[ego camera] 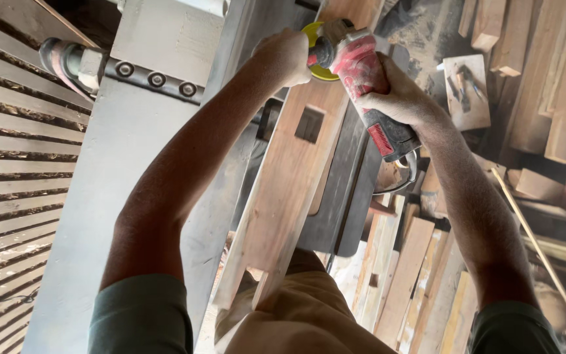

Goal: The person uses a handheld angle grinder with a sanding disc to smooth the surface of a wooden plank. The person moves the tool along the length of the plank, generating sawdust, while another person stands nearby.

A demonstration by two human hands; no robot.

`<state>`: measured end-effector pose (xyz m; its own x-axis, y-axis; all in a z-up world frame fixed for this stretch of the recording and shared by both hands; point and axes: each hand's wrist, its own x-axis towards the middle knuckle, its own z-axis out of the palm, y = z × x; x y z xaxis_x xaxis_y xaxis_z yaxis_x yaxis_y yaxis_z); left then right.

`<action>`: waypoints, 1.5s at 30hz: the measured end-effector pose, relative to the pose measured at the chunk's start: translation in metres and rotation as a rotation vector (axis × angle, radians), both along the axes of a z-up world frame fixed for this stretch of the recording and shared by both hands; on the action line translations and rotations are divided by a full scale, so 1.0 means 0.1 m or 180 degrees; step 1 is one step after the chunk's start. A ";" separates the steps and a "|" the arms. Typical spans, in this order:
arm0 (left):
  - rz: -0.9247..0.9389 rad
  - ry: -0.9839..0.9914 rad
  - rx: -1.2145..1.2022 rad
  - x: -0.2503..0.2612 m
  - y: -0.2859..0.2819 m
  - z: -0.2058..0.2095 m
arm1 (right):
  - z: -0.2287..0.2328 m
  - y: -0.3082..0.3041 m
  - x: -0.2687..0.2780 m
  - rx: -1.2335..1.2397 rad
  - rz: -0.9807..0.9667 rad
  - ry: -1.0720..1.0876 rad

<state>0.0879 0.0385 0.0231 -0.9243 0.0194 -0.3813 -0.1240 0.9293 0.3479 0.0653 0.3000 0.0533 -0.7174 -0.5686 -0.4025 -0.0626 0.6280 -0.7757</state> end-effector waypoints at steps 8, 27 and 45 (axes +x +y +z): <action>-0.0028 0.0048 0.0154 1.68 0.02 0.04 | 0.12 -0.03 1.62 -0.0351 0.0353 -0.0264; 0.0679 -0.0942 0.0545 5.48 0.56 0.56 | 0.05 0.67 4.88 -0.0750 0.0614 -0.0055; 0.0150 -0.0056 0.0282 3.82 1.81 0.50 | 0.08 1.78 3.81 -0.0236 -0.0791 -0.0103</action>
